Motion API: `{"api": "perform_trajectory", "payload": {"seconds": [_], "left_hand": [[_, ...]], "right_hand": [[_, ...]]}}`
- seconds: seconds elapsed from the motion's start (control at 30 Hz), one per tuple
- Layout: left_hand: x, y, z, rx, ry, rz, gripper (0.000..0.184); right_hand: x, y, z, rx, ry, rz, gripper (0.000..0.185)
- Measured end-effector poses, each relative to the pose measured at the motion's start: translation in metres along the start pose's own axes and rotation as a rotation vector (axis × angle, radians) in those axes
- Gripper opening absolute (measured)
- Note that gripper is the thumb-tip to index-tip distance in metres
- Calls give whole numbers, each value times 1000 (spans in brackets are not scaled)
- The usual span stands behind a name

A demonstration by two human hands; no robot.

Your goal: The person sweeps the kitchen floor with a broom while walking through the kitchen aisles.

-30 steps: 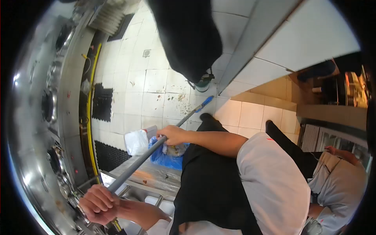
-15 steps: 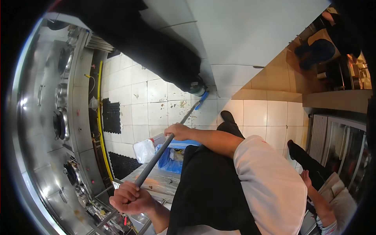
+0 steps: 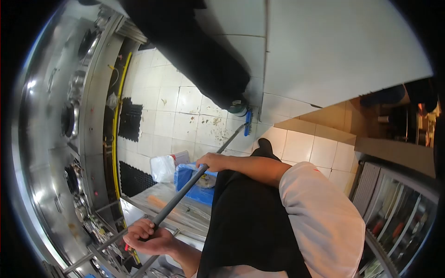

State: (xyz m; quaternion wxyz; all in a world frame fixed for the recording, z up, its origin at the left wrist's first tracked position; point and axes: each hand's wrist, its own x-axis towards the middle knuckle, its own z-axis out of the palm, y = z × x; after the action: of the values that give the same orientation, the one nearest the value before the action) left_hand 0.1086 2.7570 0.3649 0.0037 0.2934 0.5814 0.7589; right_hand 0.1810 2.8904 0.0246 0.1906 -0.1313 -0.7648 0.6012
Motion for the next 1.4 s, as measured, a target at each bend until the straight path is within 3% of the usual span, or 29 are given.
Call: {"api": "perform_trajectory", "payload": {"seconds": [0.17,0.23,0.37,0.43,0.63,0.87,1.2,1.3,1.4], "left_hand": [[-10,5,4,-17,197,64,39],[-15,2,-5,0,64,156,36],[-12,0,-29,32,-27,263,35],[-7,-10,-42,-90,30,250,34],[0,-23,-63,-180,-176,210,33],[-9,-25,-65,-93,-9,223,37],[9,-16,-57,-153,-202,290,36],[18,-3,-46,-157,-133,286,38],[28,4,-33,27,178,247,41]], "right_hand": [[22,9,18,8,-62,-82,30],[21,-2,28,-176,-51,-33,26],[38,-24,37,-180,-95,-41,25],[40,-24,44,-251,-113,-141,30],[48,-20,45,-460,-311,-88,32],[58,-11,41,-559,-398,-119,36],[70,-33,15,-494,-141,-158,28],[65,-41,9,-423,-34,-234,27],[62,-53,5,-356,-94,-194,27]]}}
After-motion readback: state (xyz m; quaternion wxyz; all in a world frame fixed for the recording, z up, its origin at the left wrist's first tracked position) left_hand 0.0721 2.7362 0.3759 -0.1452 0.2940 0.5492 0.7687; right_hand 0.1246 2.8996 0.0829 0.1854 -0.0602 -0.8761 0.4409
